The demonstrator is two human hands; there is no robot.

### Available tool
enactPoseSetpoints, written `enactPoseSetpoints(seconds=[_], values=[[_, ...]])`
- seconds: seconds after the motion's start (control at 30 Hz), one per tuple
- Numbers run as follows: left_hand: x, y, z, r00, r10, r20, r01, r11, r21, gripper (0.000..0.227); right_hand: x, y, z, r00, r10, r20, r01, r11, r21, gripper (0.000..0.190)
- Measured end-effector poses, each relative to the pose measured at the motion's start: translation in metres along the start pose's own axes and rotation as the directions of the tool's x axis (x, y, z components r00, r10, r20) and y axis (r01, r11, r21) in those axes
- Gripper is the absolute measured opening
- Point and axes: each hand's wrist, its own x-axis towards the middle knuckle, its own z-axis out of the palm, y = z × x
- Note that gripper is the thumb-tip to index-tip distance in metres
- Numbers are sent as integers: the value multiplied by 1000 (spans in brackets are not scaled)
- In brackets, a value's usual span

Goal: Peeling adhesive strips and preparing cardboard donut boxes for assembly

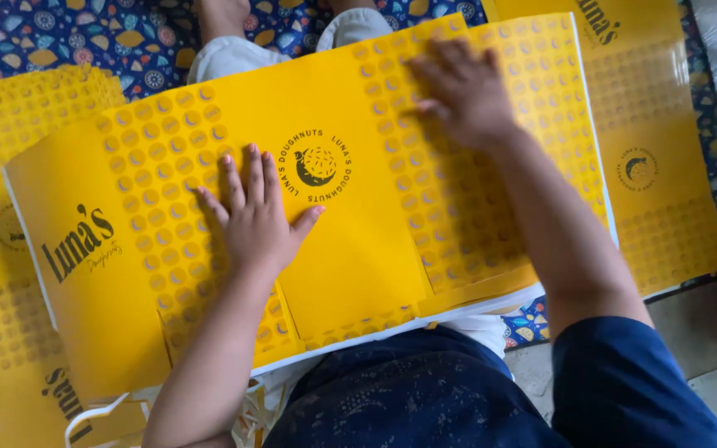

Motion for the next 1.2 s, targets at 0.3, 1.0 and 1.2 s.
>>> enactPoseSetpoints(seconds=[0.3,1.0,1.2], values=[[2,1,-2,999,2,34,-1,1000,-24,106,-135,28,-42,454,886,-93,-478,330,814,28],[3,2,-8,1000,5,30,-3,998,-68,105,-119,-56,-99,379,845,377,-497,-158,853,29],[4,0,-7,999,-7,45,11,996,-88,105,-122,-57,-95,493,675,550,-681,-94,726,54]])
